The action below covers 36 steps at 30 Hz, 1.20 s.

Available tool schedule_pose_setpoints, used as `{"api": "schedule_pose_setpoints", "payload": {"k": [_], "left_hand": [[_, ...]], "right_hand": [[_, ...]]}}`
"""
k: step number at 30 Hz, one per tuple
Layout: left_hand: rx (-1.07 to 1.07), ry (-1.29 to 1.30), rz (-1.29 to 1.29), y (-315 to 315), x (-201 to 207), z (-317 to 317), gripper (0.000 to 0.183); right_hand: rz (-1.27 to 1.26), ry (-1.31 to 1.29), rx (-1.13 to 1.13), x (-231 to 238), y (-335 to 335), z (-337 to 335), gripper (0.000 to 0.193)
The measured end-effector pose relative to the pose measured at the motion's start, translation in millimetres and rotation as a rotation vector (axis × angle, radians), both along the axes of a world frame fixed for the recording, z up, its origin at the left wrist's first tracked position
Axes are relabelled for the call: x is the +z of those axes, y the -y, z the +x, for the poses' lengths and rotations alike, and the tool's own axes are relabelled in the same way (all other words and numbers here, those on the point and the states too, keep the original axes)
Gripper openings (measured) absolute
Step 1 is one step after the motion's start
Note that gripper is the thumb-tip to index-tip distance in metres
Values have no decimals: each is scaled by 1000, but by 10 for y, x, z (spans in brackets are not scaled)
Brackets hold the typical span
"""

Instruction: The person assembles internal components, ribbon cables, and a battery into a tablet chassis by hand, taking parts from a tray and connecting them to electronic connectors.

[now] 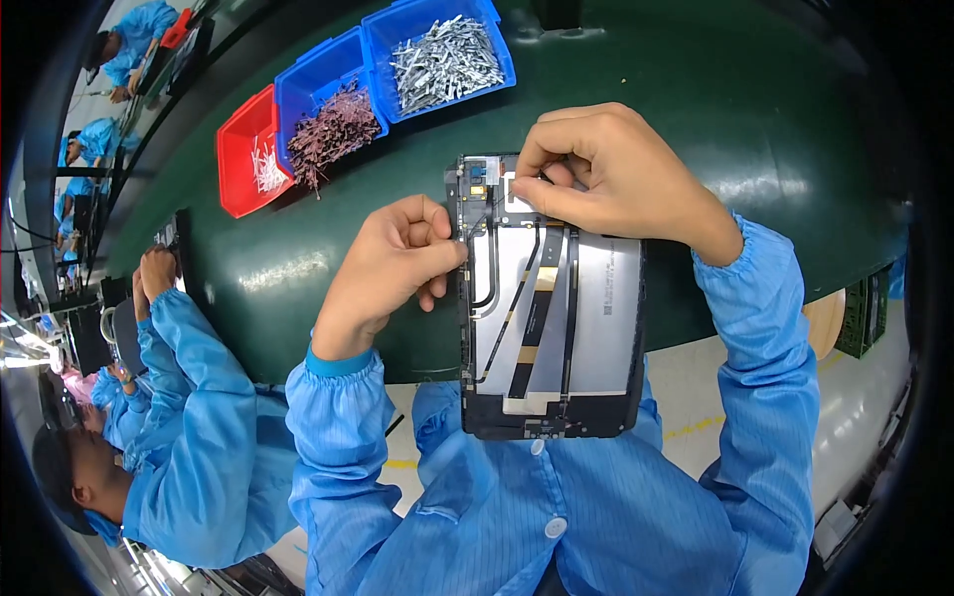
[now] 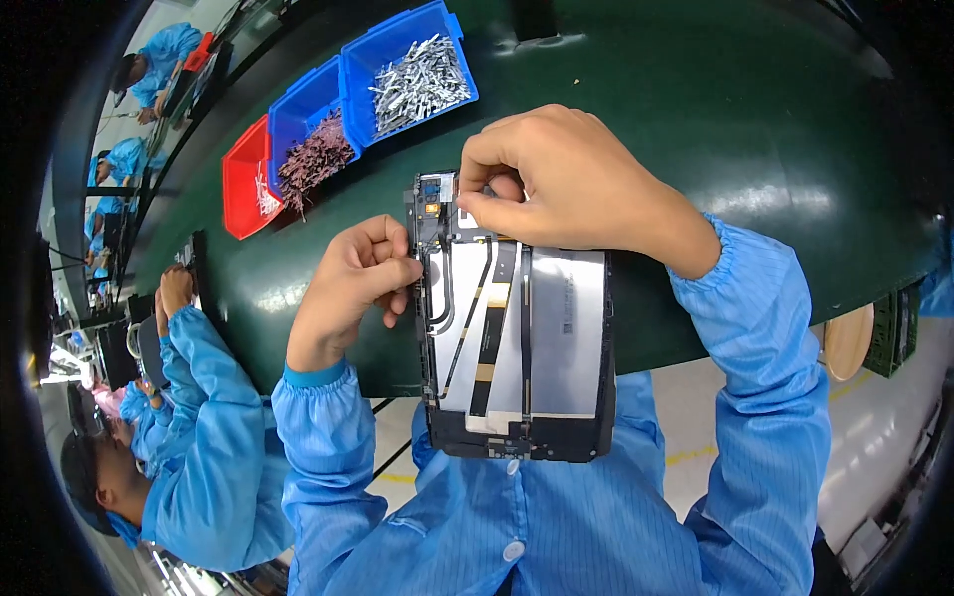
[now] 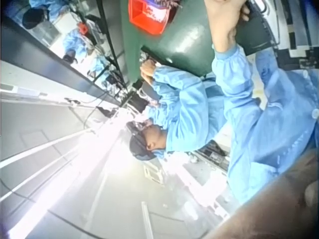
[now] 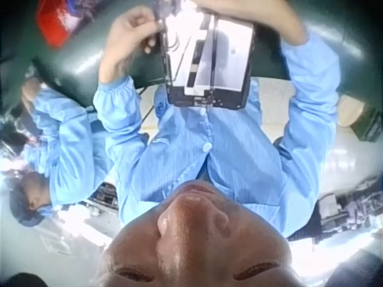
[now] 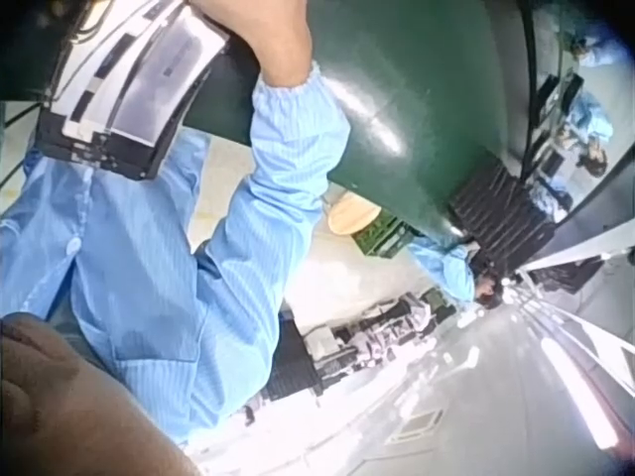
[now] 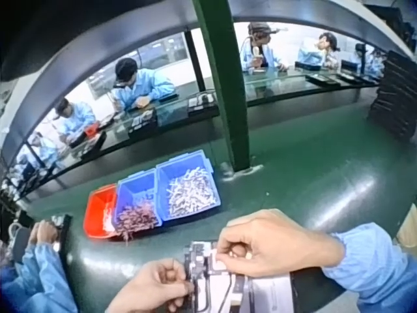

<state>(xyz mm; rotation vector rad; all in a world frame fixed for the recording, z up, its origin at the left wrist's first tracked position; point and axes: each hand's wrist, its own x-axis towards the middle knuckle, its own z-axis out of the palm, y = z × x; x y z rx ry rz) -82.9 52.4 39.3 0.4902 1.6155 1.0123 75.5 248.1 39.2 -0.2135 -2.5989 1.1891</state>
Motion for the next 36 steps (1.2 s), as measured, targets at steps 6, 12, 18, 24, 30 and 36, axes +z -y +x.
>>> {"api": "schedule_pose_setpoints", "payload": {"k": [6, 12, 18, 24, 30, 36], "left_hand": [[-96, -88, -42, -96, 95, -61, 20], [-105, -125, -57, -150, 107, -93, 21], [-103, -121, -46, -136, 70, -107, 21], [-108, -145, -3, -128, 77, -113, 21], [-120, -122, 7, -152, 104, -124, 23], [-157, -263, 35, -176, 190, -123, 28]], "right_hand": [[-11, 11, 2, 16, -5, -6, 11], [-36, 2, 58, -4, -12, 22, 10], [70, 23, 73, -17, 5, 41, 10], [82, 97, -79, 23, 56, -13, 12], [125, 91, 17, 88, 96, 41, 14], [100, 169, 110, 164, 120, 85, 14]]}}
